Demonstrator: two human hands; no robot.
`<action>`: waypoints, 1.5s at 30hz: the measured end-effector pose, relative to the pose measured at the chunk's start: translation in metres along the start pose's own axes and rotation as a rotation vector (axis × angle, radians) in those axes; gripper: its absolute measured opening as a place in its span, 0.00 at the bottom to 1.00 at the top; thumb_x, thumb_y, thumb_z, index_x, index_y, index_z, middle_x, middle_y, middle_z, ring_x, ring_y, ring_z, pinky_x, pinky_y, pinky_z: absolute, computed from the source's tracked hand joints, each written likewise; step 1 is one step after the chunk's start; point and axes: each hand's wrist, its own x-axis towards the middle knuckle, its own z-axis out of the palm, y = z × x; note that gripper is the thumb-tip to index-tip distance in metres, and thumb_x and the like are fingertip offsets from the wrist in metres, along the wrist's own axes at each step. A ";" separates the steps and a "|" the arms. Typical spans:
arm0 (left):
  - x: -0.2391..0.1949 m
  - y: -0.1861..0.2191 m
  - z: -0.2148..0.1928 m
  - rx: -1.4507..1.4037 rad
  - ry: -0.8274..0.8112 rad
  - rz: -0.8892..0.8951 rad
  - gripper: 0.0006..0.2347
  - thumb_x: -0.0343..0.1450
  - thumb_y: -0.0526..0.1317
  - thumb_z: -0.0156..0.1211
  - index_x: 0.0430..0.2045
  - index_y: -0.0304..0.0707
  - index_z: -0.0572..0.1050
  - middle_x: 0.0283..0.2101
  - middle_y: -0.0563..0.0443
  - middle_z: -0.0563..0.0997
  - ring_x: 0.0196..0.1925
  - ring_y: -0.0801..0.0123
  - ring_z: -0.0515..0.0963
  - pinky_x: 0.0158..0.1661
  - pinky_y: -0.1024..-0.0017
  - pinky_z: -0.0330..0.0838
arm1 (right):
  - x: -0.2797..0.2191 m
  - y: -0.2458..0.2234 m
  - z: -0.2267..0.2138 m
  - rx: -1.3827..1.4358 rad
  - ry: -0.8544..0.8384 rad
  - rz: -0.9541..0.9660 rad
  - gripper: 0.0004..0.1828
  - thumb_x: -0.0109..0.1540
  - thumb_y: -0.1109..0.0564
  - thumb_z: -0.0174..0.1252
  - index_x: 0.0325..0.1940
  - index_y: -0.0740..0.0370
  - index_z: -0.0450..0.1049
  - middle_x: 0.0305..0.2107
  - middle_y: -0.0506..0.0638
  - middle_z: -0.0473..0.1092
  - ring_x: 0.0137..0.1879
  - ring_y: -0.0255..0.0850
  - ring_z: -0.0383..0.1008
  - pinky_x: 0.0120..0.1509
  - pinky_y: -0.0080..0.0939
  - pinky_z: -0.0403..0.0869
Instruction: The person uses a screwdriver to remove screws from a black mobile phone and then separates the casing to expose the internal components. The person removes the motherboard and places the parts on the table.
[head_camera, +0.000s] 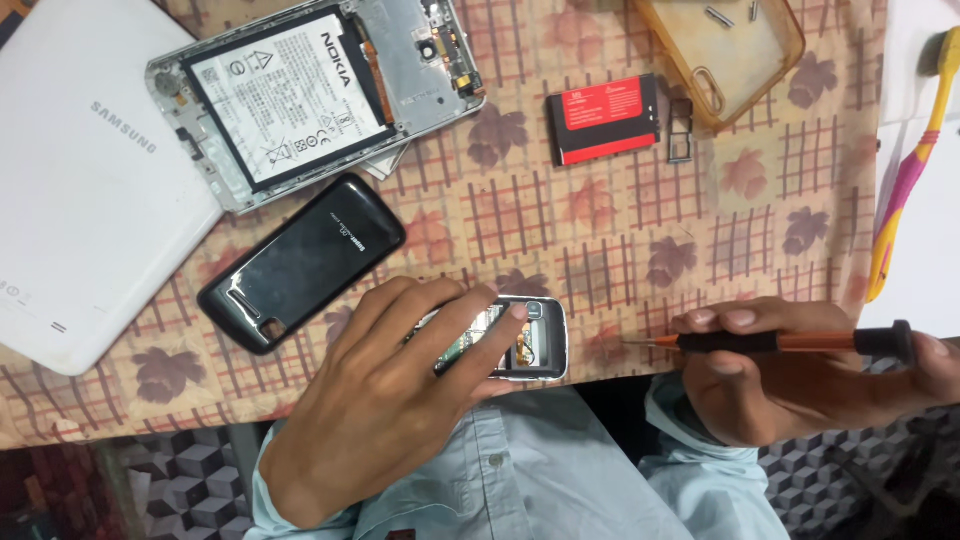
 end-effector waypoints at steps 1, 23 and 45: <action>0.001 0.001 0.000 0.005 -0.003 -0.003 0.22 0.67 0.44 0.67 0.55 0.37 0.76 0.53 0.44 0.76 0.56 0.51 0.74 0.56 0.52 0.69 | 0.000 0.001 0.000 0.110 -0.019 0.055 0.49 0.60 0.70 0.59 0.75 0.52 0.37 0.34 0.64 0.74 0.33 0.47 0.81 0.38 0.38 0.78; 0.002 -0.001 0.001 0.059 0.010 -0.023 0.20 0.67 0.37 0.67 0.55 0.37 0.77 0.51 0.47 0.78 0.55 0.56 0.77 0.55 0.55 0.73 | 0.084 0.002 -0.026 1.195 -0.874 0.756 0.32 0.68 0.47 0.51 0.69 0.72 0.62 0.63 0.72 0.63 0.67 0.59 0.68 0.67 0.52 0.68; -0.007 0.012 0.004 0.154 0.161 -0.138 0.23 0.64 0.37 0.71 0.53 0.25 0.77 0.50 0.36 0.79 0.50 0.48 0.77 0.50 0.54 0.74 | 0.128 -0.046 0.026 -0.076 -0.376 -0.231 0.25 0.53 0.51 0.73 0.47 0.66 0.76 0.45 0.62 0.72 0.47 0.54 0.76 0.48 0.52 0.78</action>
